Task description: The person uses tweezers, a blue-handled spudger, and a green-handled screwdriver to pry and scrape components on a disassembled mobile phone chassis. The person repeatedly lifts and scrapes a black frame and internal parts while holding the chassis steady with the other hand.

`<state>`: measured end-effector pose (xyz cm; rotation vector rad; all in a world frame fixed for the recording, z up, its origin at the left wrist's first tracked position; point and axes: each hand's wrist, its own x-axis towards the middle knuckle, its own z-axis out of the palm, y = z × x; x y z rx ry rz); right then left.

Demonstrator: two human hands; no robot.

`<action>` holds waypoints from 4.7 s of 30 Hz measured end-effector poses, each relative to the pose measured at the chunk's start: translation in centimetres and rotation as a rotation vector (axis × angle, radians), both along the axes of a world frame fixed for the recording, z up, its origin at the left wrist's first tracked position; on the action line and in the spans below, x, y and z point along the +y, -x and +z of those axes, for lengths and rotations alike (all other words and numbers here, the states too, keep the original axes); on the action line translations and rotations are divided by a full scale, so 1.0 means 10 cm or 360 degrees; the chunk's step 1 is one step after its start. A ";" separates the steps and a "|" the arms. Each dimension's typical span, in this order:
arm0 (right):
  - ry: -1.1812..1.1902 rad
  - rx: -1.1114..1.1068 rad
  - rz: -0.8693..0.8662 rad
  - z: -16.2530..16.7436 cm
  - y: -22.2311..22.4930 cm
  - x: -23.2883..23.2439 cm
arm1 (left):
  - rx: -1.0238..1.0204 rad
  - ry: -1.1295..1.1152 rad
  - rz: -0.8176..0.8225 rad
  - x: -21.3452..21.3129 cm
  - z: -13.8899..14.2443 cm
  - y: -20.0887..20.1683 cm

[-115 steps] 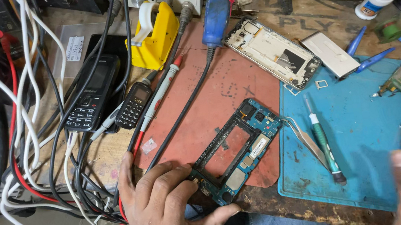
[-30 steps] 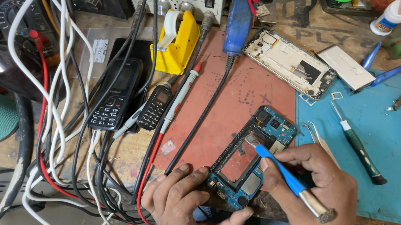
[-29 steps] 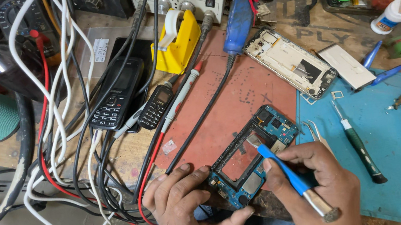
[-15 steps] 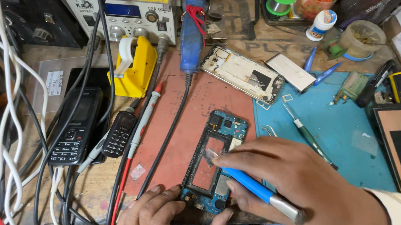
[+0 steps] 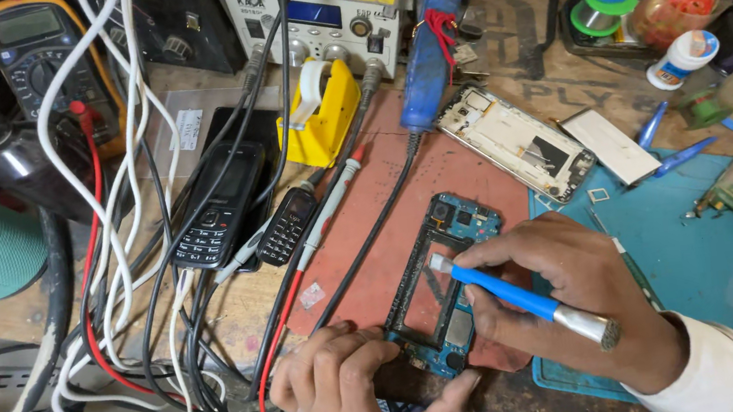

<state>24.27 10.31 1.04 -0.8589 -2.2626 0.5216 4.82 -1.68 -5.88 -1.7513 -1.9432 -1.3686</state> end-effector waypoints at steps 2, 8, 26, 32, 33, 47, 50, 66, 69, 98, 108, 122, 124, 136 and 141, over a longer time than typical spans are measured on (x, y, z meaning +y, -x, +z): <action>-0.0037 -0.0024 0.0006 -0.09 -0.04 0.03 | -0.0060 0.0063 0.0003 -0.03 0.00 -0.02; 0.0060 -0.0072 0.0032 -0.06 0.02 0.01 | -0.0121 0.0098 0.0008 -0.10 0.05 -0.05; 0.0008 -0.0213 0.0164 0.48 0.43 -0.02 | -0.0132 0.0010 -0.0098 -0.07 0.11 -0.02; 0.0228 -0.0078 0.0234 0.41 0.35 0.01 | -0.0169 0.0111 -0.0059 -0.10 0.17 -0.07; 0.0103 -0.0095 0.0363 0.35 0.34 -0.08 | -0.0161 0.0129 -0.0058 -0.10 0.18 -0.07; 0.0202 -0.0156 0.0150 0.30 0.33 -0.10 | -0.0194 0.0147 -0.0063 -0.14 0.12 -0.08; 0.0122 -0.0173 0.0110 0.07 0.12 -0.11 | -0.0216 0.0142 -0.0067 -0.16 0.09 -0.10; 0.0422 -0.0013 -0.0071 -0.01 -0.09 0.06 | -0.0217 0.0238 0.0007 -0.17 0.10 -0.13; 0.0358 0.0013 -0.0010 -0.20 -0.24 0.13 | -0.0194 0.0266 -0.0006 -0.16 0.11 -0.13; 0.0338 0.0051 0.0412 0.08 0.19 -0.15 | -0.0266 0.0128 -0.0023 -0.15 0.12 -0.14; 0.0372 -0.0330 0.0518 0.20 0.12 -0.07 | -0.0245 0.0177 -0.0073 -0.19 0.10 -0.11; 0.0318 -0.0089 0.0570 0.23 0.19 -0.04 | -0.0309 0.0151 -0.0048 -0.16 0.16 -0.15; 0.0354 -0.0027 0.0547 0.20 0.18 -0.03 | -0.0290 0.0188 -0.0057 -0.17 0.17 -0.15; 0.0297 -0.0269 0.0695 0.31 0.24 0.03 | -0.0270 0.0229 -0.0089 -0.17 0.19 -0.13; 0.0273 -0.0200 0.0697 0.36 0.36 0.05 | -0.0295 0.0135 -0.0074 -0.13 0.18 -0.15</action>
